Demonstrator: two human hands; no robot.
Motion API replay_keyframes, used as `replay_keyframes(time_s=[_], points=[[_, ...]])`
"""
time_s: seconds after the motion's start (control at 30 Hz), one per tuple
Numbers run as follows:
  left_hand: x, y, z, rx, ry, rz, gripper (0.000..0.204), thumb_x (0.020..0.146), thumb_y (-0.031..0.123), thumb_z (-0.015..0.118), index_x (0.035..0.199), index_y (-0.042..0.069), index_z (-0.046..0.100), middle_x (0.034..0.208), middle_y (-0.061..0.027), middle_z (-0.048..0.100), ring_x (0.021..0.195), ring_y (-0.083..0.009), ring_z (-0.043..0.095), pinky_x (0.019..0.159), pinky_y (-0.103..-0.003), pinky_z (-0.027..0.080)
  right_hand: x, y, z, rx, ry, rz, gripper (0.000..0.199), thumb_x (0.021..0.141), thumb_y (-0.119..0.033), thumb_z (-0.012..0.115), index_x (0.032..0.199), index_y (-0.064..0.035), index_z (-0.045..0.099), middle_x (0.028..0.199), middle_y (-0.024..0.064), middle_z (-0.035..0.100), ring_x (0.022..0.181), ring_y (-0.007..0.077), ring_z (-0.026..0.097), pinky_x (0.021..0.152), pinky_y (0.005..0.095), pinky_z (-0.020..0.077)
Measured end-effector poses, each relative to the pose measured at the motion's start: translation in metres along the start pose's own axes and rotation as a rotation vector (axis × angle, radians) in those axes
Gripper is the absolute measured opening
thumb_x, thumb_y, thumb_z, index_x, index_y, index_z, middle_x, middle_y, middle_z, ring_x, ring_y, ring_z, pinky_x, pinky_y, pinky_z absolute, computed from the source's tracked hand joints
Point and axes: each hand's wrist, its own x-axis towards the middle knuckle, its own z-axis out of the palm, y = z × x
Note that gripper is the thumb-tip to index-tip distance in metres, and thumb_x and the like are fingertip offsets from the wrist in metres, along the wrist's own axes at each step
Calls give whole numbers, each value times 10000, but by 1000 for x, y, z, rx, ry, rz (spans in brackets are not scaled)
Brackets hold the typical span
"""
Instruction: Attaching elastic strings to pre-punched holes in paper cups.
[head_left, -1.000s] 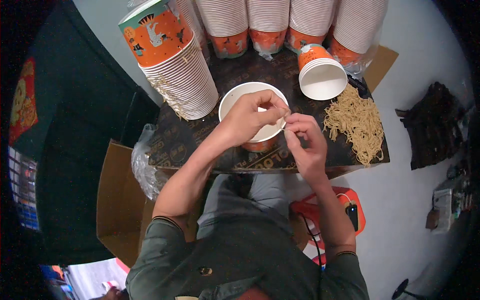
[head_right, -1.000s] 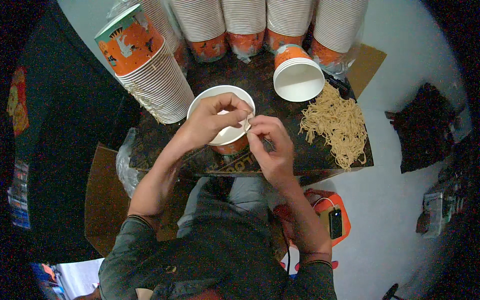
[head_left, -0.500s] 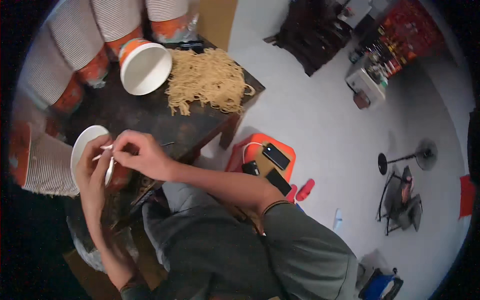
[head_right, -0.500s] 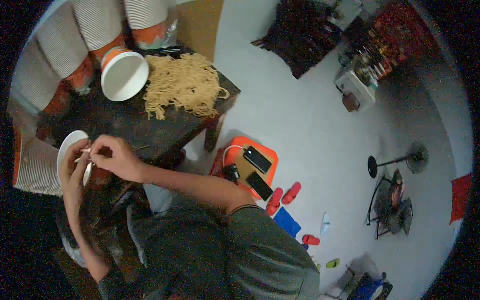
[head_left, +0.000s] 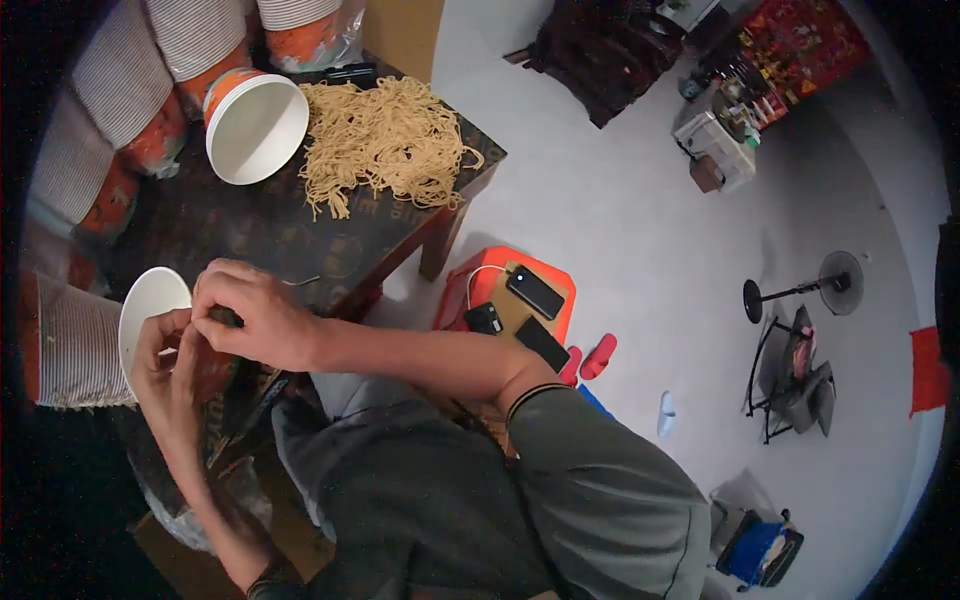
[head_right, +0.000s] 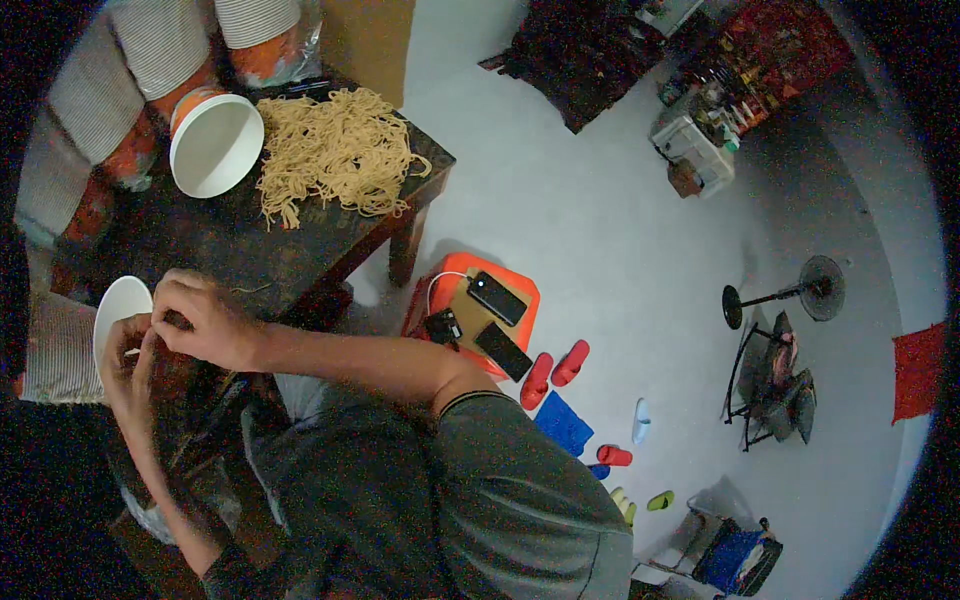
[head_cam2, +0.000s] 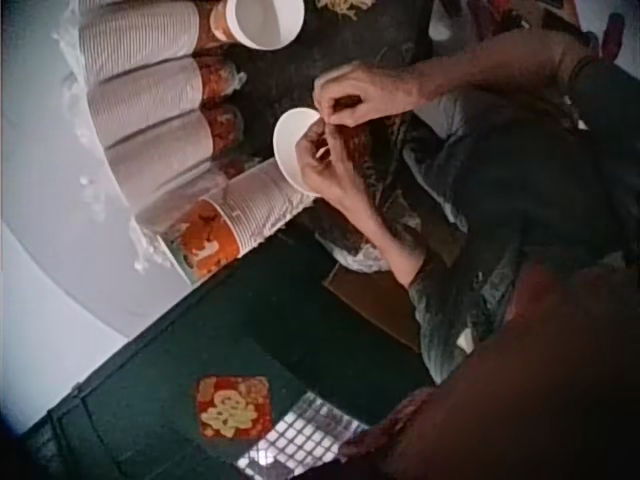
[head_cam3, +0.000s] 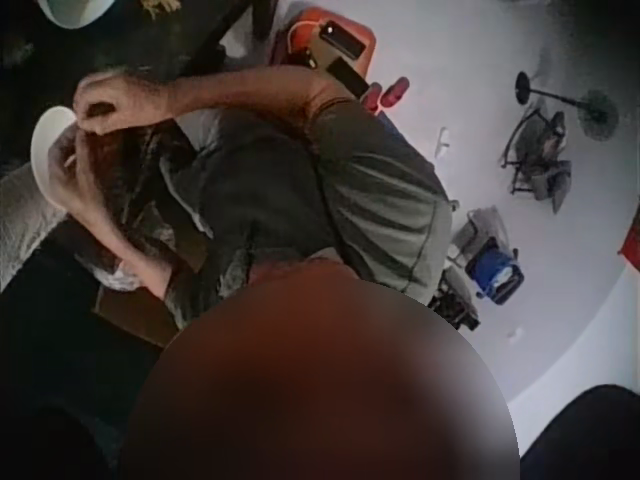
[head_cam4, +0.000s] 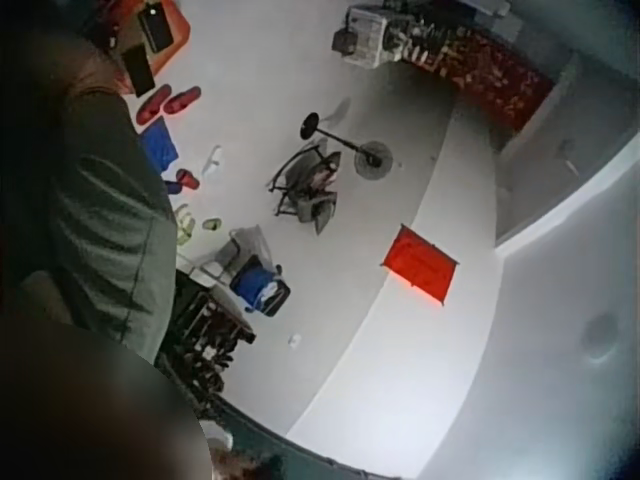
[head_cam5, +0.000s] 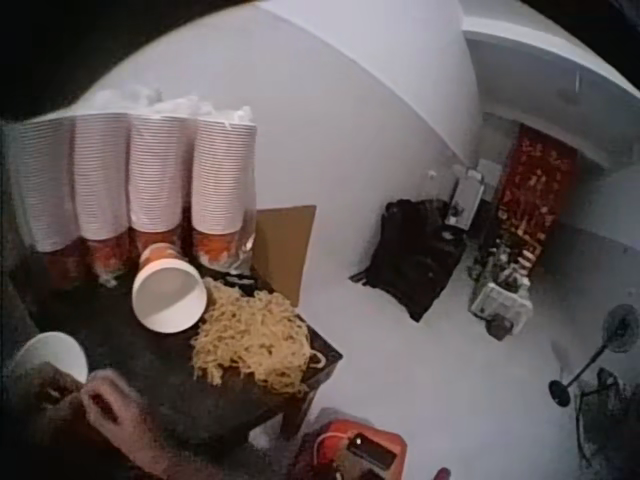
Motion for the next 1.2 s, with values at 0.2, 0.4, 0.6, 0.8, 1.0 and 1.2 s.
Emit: replay_keyframes(time_s=[0.2,0.4,0.6,0.8,1.0,1.2], points=[[3,9,-4,-35,-48,-66,81,1058,83,695,1104,18,712,1007,-14,711,890,-89,623,829,-274,505,11,2,-3,-310,-44,-288,172,847,-57,785,952,-57,649,1040,93,657,990,325,684,880,438,581],[6,5,-15,-44,-100,-97,132,1032,105,675,1132,26,713,968,7,700,834,-82,608,748,-271,499,21,4,0,-328,-120,-347,154,864,-75,776,974,-78,668,1056,85,658,994,315,677,872,435,583],[19,11,-15,-303,-187,-248,208,983,143,740,1121,-12,733,936,-40,726,828,-120,697,690,-276,570,35,-6,-18,-337,-265,-277,135,925,-86,789,1036,-68,714,1086,131,691,1047,339,694,900,434,576],[30,-1,-20,-421,-217,-241,189,1017,203,772,1030,17,738,881,13,676,760,-48,561,643,-245,459,36,-17,-20,-265,-278,-23,129,980,-43,738,1070,-27,648,1169,157,690,1091,345,695,960,432,559],[34,5,-23,-383,-259,-250,163,1040,190,747,1039,31,709,938,43,680,846,-43,592,763,-247,500,20,-4,-15,-68,-199,93,117,1031,-15,673,1134,-37,622,1199,150,692,1095,302,691,958,399,549],[36,-1,-20,-406,-222,-181,158,1007,159,725,985,4,704,858,9,660,804,-64,587,729,-266,502,13,1,-10,59,-173,213,95,1071,-10,624,1161,-39,618,1260,122,681,1057,179,660,911,311,542]])
